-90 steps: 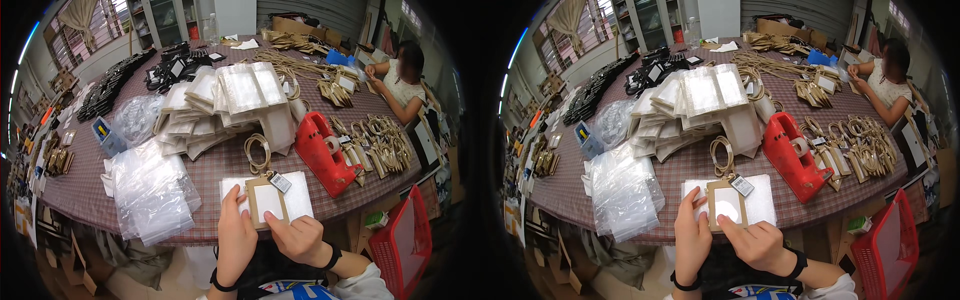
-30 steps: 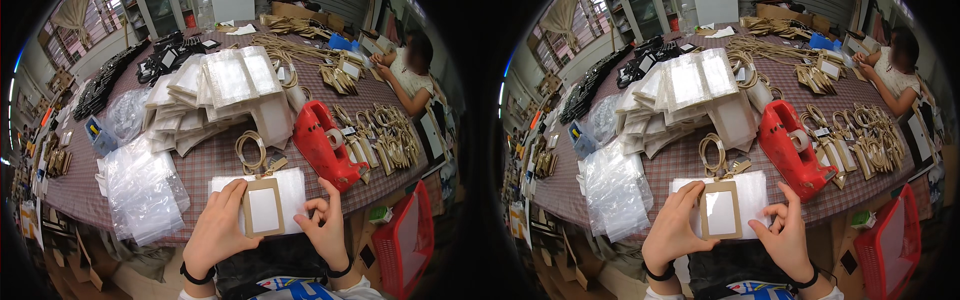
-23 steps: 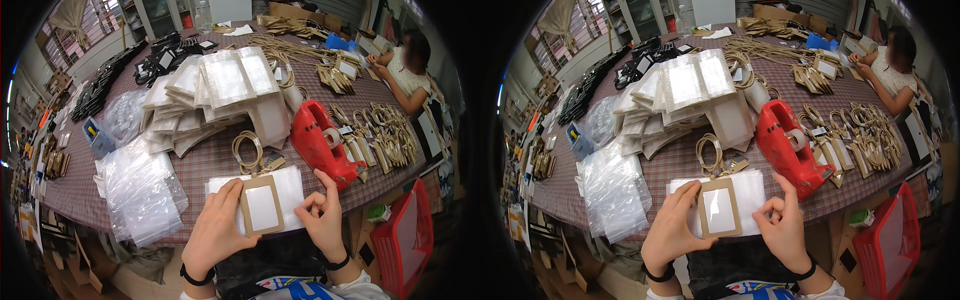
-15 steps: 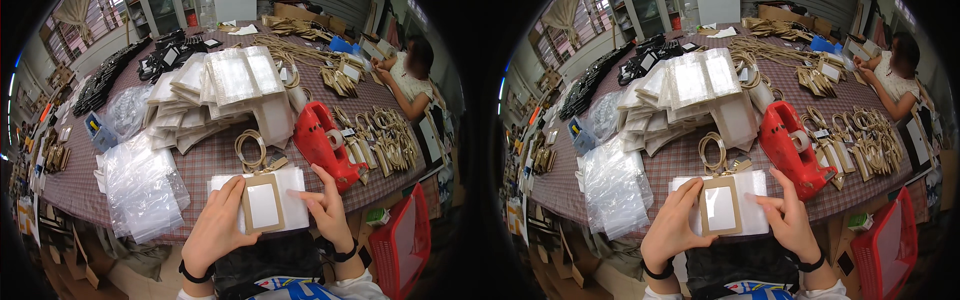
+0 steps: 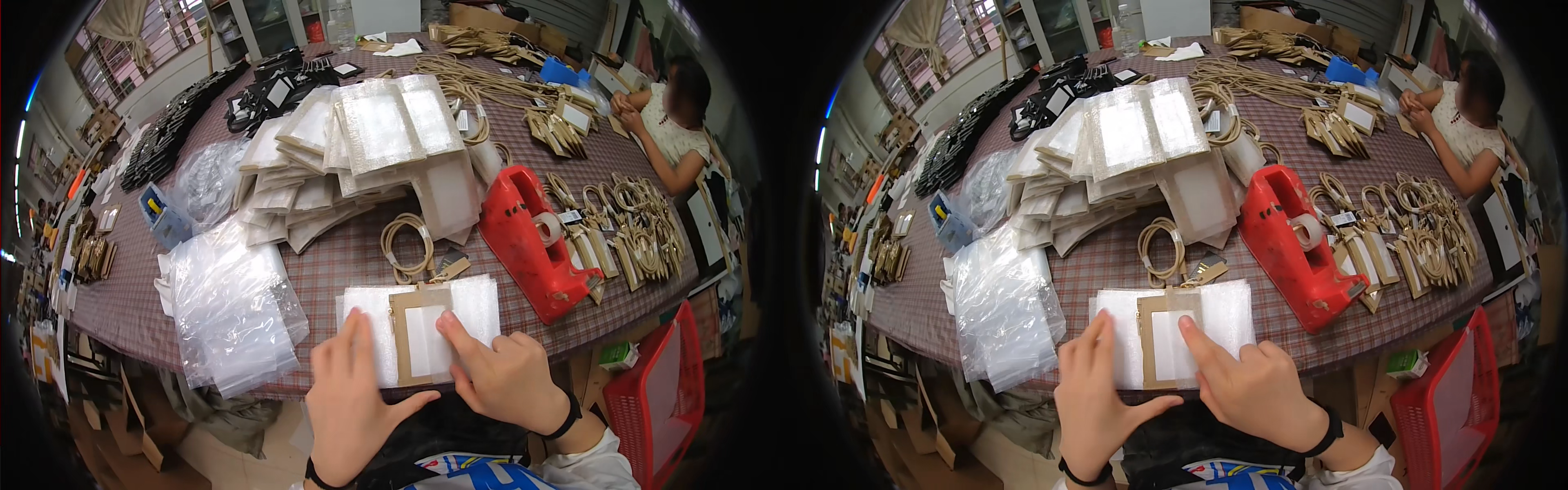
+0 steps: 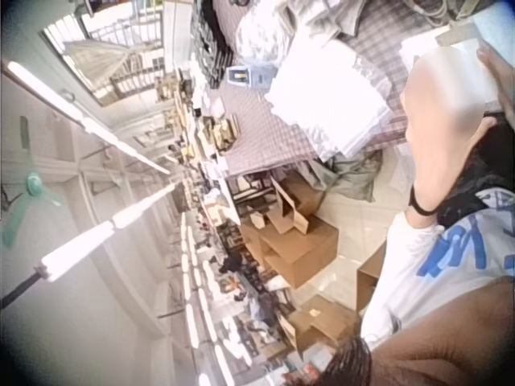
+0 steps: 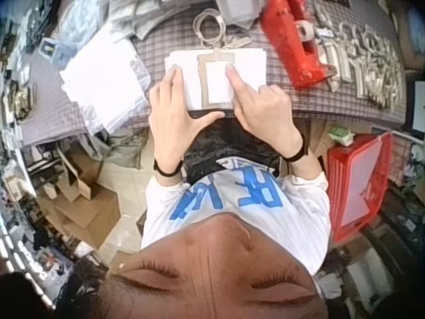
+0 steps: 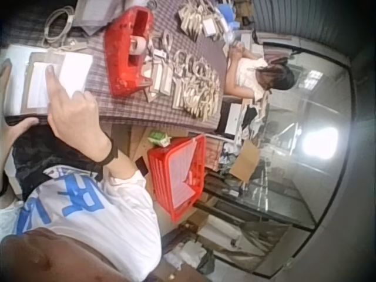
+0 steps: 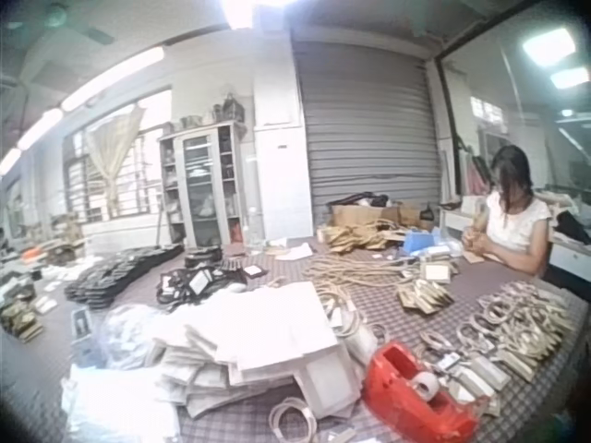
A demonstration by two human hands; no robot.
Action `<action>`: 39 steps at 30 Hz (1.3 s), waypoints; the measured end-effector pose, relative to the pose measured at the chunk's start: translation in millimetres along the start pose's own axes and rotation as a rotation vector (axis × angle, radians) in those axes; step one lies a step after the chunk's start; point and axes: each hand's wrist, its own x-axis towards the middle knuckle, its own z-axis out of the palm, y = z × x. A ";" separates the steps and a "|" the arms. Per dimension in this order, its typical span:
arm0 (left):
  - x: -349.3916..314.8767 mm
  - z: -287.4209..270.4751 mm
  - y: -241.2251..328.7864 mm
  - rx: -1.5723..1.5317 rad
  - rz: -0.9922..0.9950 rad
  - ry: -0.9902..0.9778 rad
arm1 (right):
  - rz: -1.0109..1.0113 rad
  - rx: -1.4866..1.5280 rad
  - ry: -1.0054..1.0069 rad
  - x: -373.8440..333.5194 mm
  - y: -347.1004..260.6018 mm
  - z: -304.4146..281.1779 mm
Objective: The person repeatedly assembles small keychains by placing a rectangular cardboard tag into a white foam sleeve, securing it with tape from a red dispenser, and attaching a cord. The finished units are placed into a red basket. A second person works in the background on similar items.
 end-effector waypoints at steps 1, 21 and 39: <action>-8.9 -0.8 0.4 0.047 -0.050 0.111 | -0.002 -0.010 -0.020 2.7 -3.8 -4.7; 3.6 55.5 32.4 -0.190 0.153 0.329 | 0.105 0.165 -0.060 11.4 -4.5 -13.9; -16.4 56.5 15.1 -0.181 0.282 0.088 | 0.018 0.662 -0.254 86.4 63.2 -28.3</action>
